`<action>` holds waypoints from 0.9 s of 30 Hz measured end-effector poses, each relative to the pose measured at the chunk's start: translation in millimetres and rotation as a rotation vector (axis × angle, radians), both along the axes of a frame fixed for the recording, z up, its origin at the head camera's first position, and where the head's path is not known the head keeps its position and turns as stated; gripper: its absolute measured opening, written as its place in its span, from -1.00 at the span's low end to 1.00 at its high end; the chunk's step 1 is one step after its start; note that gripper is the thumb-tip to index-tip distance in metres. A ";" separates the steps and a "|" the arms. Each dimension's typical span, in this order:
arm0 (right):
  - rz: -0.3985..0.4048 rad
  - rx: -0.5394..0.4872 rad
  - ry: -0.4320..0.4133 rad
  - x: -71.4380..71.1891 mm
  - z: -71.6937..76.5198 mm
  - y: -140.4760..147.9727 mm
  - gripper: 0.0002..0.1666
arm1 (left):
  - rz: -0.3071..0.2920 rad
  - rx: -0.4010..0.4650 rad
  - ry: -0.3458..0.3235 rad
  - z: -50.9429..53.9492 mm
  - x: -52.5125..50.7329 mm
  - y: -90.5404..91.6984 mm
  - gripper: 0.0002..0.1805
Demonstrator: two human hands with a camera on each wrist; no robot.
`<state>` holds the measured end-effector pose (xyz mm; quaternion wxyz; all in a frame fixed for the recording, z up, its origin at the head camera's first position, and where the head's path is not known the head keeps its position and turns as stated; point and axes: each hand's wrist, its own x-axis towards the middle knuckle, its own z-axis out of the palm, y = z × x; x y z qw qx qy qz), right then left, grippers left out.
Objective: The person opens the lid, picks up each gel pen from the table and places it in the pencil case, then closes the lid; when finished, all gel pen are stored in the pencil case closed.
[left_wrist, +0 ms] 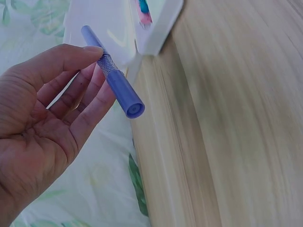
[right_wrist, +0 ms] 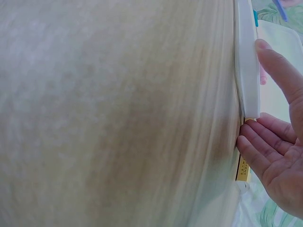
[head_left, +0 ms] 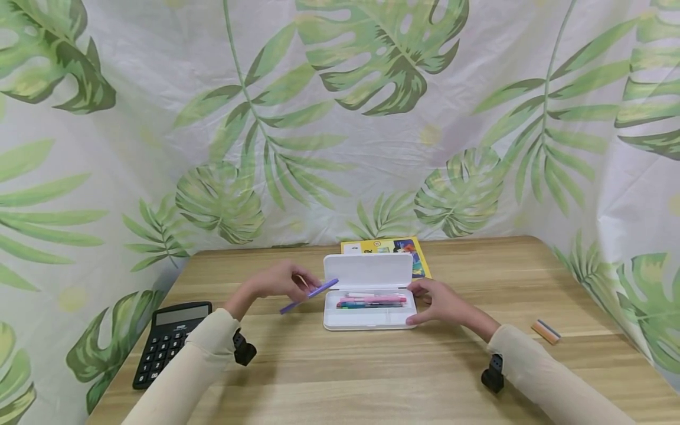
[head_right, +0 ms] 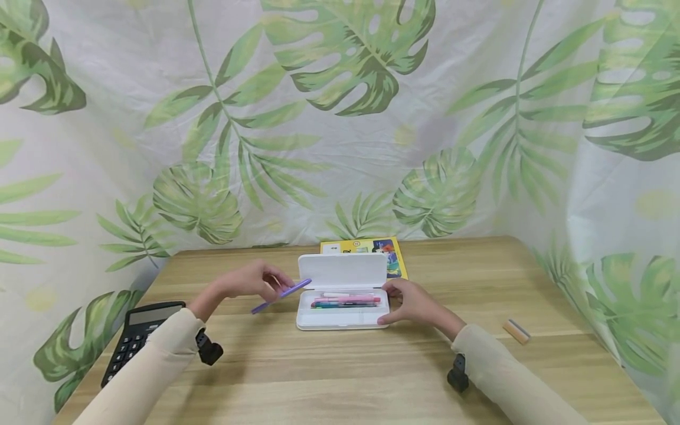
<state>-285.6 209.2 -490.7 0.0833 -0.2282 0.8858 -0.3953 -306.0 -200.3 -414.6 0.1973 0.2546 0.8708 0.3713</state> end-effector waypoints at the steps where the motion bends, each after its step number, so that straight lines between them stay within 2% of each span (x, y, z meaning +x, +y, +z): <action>1: -0.001 -0.001 -0.002 0.3 0.3 0.0 -0.16 | -0.009 0.000 0.003 0.4 -0.1 3.5 -0.65; 5: -0.005 -0.004 -0.006 1.3 0.7 0.4 -0.15 | -0.041 0.009 0.003 3.1 -1.2 18.5 -0.66; 12: -0.002 -0.016 -0.004 1.2 0.5 0.6 -0.17 | -0.088 0.003 0.042 3.9 -7.9 44.4 -0.68; 19: 0.005 -0.019 -0.004 -0.6 0.3 -0.6 -0.18 | -0.113 0.008 0.062 3.4 -12.9 66.4 -0.68; 27: 0.010 -0.012 0.006 0.3 2.0 -0.5 -0.20 | -0.144 0.023 0.136 -1.2 -16.9 86.6 -0.66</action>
